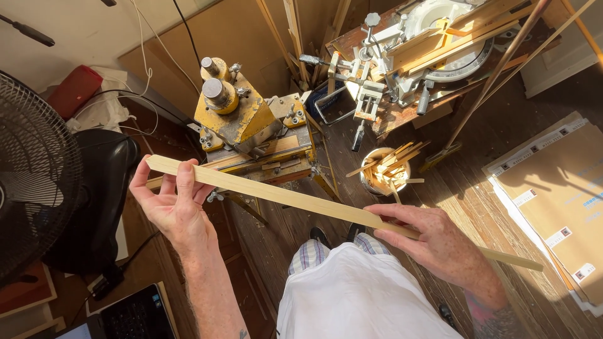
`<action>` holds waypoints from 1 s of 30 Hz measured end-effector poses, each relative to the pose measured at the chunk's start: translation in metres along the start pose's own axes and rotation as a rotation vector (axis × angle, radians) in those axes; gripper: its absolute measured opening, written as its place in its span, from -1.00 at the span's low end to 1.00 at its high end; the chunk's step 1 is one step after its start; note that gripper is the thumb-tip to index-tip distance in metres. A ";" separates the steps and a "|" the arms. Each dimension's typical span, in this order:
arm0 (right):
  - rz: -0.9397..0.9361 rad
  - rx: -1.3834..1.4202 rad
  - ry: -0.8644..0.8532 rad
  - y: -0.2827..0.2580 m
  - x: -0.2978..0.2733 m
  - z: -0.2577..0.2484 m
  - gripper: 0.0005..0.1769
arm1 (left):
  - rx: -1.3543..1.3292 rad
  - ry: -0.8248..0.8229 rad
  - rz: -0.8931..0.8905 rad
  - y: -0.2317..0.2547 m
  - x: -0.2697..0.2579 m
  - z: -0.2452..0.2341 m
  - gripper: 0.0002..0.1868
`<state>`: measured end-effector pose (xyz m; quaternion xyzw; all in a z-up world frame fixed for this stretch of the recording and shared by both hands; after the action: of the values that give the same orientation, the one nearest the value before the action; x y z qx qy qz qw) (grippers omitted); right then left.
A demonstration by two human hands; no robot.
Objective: Shaping thin wood strips using a specialized machine and then clamping them together in a workshop.
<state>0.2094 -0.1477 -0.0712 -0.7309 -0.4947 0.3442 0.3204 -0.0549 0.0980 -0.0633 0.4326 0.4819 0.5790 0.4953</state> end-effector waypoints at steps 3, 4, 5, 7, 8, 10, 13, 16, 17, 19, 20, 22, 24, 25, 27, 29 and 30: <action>0.077 0.064 -0.033 0.005 0.004 0.001 -0.55 | 0.053 -0.021 0.065 0.003 -0.004 0.004 -0.39; 0.073 0.061 -0.036 0.009 0.005 0.001 -0.55 | 0.052 -0.015 0.066 0.004 -0.005 0.006 -0.39; 0.097 0.070 -0.059 0.013 0.006 0.003 -0.54 | 0.054 -0.019 0.060 0.005 -0.007 0.008 -0.38; 0.119 0.079 -0.084 0.023 0.007 0.006 -0.53 | 0.057 -0.018 0.056 0.005 -0.008 0.010 -0.37; 0.120 0.073 -0.090 0.028 0.008 0.007 -0.54 | 0.060 -0.032 0.074 0.005 -0.009 0.010 -0.37; 0.121 0.064 -0.100 0.034 0.010 0.009 -0.54 | 0.063 -0.040 0.090 -0.003 -0.008 0.009 -0.37; 0.070 0.234 -0.099 0.041 0.013 0.009 -0.55 | -0.006 -0.096 0.158 -0.016 -0.007 0.008 -0.35; 0.074 0.257 -0.108 0.057 0.019 0.013 -0.54 | 0.000 -0.092 0.164 -0.020 -0.008 0.010 -0.31; 0.079 0.274 -0.100 0.061 0.020 0.013 -0.54 | 0.006 -0.095 0.179 -0.019 -0.010 0.012 -0.32; 0.080 0.289 -0.096 0.065 0.021 0.013 -0.54 | 0.013 -0.093 0.196 -0.016 -0.014 0.015 -0.32; 0.082 0.304 -0.092 0.064 0.021 0.013 -0.54 | 0.015 -0.100 0.200 -0.013 -0.016 0.017 -0.32; 0.077 0.317 -0.095 0.065 0.020 0.013 -0.55 | 0.019 -0.100 0.209 -0.008 -0.021 0.021 -0.32; 0.115 0.355 -0.083 0.069 0.021 0.014 -0.54 | 0.000 -0.121 0.214 -0.003 -0.026 0.025 -0.30; 0.104 0.351 -0.091 0.073 0.020 0.016 -0.54 | -0.001 -0.110 0.222 -0.002 -0.029 0.027 -0.30; 0.219 0.275 -0.105 0.086 0.017 0.021 -0.59 | -0.058 -0.103 0.097 -0.006 -0.035 0.032 -0.36; 0.210 0.295 -0.107 0.082 0.022 0.026 -0.51 | -0.052 -0.121 0.099 -0.005 -0.045 0.040 -0.36; 0.210 0.319 -0.102 0.080 0.024 0.028 -0.42 | -0.046 -0.149 0.093 -0.005 -0.051 0.045 -0.36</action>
<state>0.2334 -0.1457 -0.1559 -0.7000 -0.3703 0.4866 0.3689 -0.0035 0.0540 -0.0625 0.4850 0.4095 0.5785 0.5123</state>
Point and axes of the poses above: each hand's wrist, its own x-axis towards the middle knuckle, its own z-axis out of the palm, y = z × x, the point moved 4 cm from there along x, towards the middle knuckle, and after that the axes turned 3 degrees about z, right-handed, at the moved point
